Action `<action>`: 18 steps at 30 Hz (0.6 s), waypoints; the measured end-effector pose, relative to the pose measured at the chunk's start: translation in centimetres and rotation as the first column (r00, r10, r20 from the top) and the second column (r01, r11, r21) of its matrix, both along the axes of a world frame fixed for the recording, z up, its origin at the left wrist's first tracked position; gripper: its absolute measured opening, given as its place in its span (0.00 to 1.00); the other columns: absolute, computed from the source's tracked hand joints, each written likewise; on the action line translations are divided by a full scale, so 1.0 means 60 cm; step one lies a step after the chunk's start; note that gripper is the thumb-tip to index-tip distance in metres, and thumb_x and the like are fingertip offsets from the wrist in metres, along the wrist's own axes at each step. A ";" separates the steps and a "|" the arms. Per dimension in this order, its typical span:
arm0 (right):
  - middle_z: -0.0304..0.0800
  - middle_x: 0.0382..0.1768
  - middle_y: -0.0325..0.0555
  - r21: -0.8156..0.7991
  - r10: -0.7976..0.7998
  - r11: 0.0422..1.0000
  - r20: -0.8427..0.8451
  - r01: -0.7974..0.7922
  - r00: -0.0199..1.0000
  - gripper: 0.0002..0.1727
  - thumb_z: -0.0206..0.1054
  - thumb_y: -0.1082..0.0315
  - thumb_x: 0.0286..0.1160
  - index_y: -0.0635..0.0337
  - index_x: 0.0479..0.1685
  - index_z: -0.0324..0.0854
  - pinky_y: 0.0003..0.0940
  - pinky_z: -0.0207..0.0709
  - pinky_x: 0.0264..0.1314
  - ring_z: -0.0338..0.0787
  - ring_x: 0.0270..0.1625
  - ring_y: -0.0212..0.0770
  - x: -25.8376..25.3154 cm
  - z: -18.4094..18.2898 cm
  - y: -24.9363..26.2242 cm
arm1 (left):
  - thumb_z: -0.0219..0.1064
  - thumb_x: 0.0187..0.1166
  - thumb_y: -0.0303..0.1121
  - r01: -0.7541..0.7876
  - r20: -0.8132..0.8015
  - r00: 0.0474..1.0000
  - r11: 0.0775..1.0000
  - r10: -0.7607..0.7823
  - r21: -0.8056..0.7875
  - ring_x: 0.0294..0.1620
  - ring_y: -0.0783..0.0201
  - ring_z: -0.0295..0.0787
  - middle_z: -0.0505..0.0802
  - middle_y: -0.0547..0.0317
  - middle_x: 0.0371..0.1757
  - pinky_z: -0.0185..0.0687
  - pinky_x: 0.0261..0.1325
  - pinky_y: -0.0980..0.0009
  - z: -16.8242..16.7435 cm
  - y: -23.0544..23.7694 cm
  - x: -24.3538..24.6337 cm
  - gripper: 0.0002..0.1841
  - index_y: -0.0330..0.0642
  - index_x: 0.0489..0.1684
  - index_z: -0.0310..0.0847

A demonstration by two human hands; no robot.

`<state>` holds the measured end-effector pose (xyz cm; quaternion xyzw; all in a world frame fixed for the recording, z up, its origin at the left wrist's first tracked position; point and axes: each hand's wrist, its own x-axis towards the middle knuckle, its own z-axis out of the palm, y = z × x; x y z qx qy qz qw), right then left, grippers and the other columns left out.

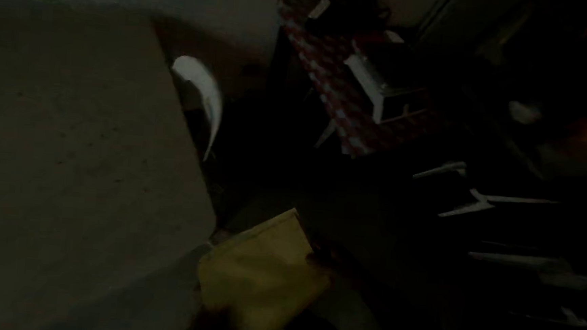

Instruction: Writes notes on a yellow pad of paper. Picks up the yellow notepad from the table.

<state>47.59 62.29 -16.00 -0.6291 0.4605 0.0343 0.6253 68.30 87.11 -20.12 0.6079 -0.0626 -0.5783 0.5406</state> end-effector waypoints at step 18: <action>0.83 0.64 0.63 -0.078 -0.467 0.878 0.074 0.472 0.881 0.26 0.59 0.72 0.86 0.75 0.80 0.65 0.29 0.81 0.63 0.88 0.60 0.40 -0.477 0.300 -0.324 | 0.59 0.84 0.22 0.397 0.109 0.915 0.913 -0.387 -0.092 0.48 0.70 0.88 0.89 0.57 0.50 0.87 0.51 0.72 0.179 -0.605 -0.379 0.16 0.33 0.68 0.72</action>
